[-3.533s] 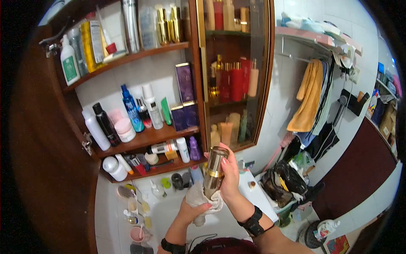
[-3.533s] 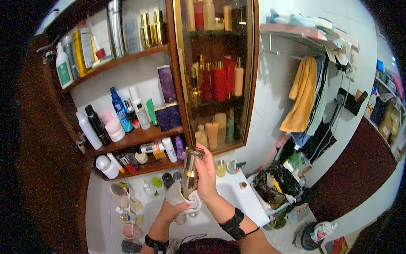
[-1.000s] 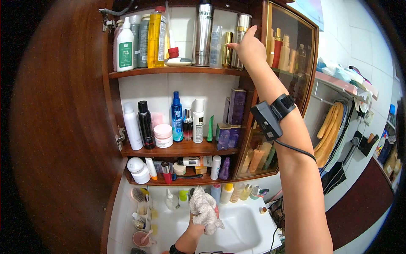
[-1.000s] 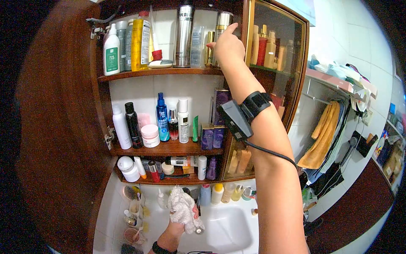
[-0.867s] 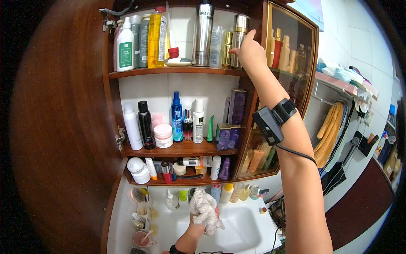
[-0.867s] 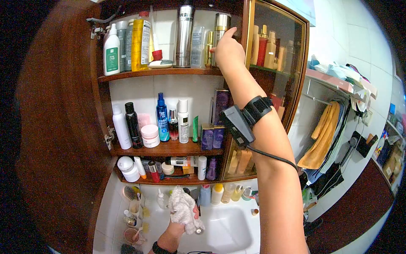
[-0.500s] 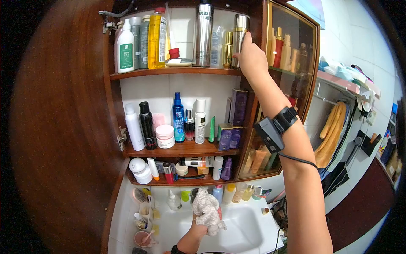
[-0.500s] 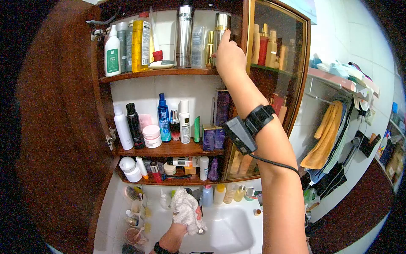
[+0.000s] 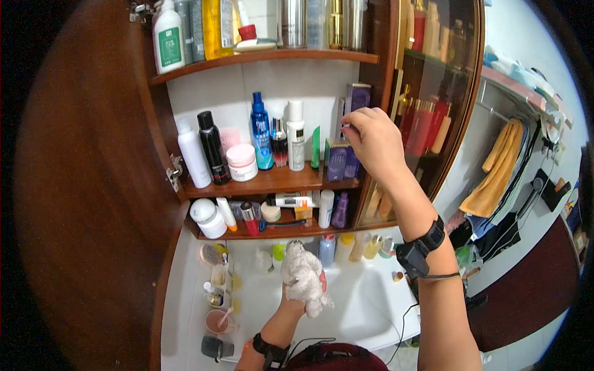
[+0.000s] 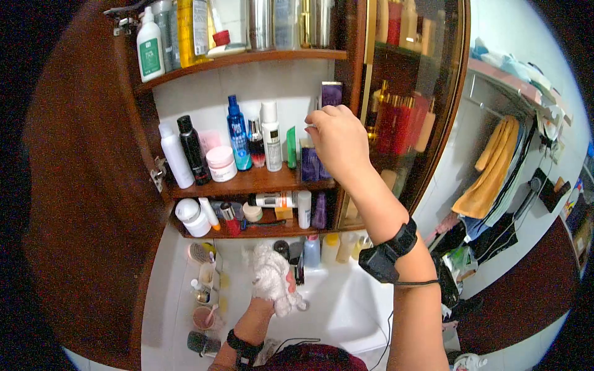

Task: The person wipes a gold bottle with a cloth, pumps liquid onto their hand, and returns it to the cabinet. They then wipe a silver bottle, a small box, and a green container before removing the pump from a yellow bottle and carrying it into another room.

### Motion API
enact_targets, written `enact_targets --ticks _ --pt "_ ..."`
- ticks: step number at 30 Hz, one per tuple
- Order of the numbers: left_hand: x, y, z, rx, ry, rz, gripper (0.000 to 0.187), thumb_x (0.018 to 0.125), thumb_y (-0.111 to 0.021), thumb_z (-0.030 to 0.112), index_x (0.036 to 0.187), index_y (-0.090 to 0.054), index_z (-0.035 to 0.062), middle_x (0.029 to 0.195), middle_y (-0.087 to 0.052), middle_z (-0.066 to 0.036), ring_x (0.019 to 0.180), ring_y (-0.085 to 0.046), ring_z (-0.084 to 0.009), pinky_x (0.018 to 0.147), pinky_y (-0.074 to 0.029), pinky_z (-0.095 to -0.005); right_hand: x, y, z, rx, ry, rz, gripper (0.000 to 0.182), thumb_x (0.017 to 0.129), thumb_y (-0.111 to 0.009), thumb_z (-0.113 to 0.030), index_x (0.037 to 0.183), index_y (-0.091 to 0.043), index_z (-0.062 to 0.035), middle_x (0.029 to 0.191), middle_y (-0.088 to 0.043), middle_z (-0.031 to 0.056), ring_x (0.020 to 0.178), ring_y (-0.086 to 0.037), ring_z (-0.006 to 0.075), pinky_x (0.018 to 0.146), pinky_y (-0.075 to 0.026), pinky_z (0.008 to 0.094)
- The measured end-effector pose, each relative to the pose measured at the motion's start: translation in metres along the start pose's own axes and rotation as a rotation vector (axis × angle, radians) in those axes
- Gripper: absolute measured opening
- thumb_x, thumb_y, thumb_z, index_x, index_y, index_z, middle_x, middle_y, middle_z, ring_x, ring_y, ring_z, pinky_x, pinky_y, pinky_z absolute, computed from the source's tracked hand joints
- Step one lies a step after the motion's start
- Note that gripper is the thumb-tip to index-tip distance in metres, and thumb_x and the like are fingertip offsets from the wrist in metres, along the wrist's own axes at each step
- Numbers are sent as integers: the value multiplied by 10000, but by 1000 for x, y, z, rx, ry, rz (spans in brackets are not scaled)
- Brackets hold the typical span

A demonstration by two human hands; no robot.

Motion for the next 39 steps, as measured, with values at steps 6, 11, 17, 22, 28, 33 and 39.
enact_targets --ticks 6,11,17,22,28,33,39 --pt "-2 -6 -8 -61 16 -18 281 834 -584 236 1038 -510 58 791 -566 -141 620 -572 -234 528 -498 -351 -1 -43 12 13 79 -219 145 752 -656 -115 870 -659 -32 819 -629 127 842 -570 315 768 -459 398" --pt "-6 -8 -6 -13 -9 -31 277 812 -630 172 1038 -514 60 809 -579 -121 645 -584 -201 540 -504 -319 21 -75 12 -106 53 -407 211 736 -691 -170 906 -671 -47 854 -649 157 862 -604 329 770 -486 413" --pt "-6 2 -5 48 -87 -57 328 776 -684 149 1044 -515 63 824 -586 -103 656 -587 -179 540 -507 -307 39 -110 12 -190 -82 -718 335 697 -744 -280 934 -671 -54 907 -655 182 913 -622 336 785 -504 420" --pt "-7 9 -4 52 -82 -43 327 778 -679 151 1048 -515 64 833 -592 -100 658 -588 -176 540 -507 -307 44 -123 15 -179 -118 -809 305 704 -748 -260 919 -674 -57 933 -657 178 906 -629 331 789 -507 409" --pt "-5 7 0 54 -88 -46 312 791 -666 156 1046 -511 64 820 -592 -97 651 -587 -170 537 -507 -305 49 -126 23 -238 -163 -817 233 783 -572 -52 993 -667 -22 1054 -630 201 977 -618 348 820 -514 411" --pt "-2 8 -1 18 -65 -29 332 793 -665 162 1068 -498 76 833 -581 -91 661 -588 -168 534 -509 -305 49 -130 31 -202 -177 -733 207 788 -564 -47 962 -669 -8 1032 -636 203 967 -622 351 808 -518 410" --pt "-2 15 -5 13 -53 -13 342 800 -658 167 1090 -488 105 858 -567 -86 663 -588 -183 539 -518 -313 48 -119 22 -322 -144 -728 196 792 -569 -61 950 -680 -31 1021 -649 179 959 -635 323 782 -529 396"
Point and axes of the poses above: each hand's wrist, its own x-axis towards the middle knuckle, its own y-axis out of the back of the hand, z = x × y, the point moved 3 cm from there along x, towards the middle knuckle
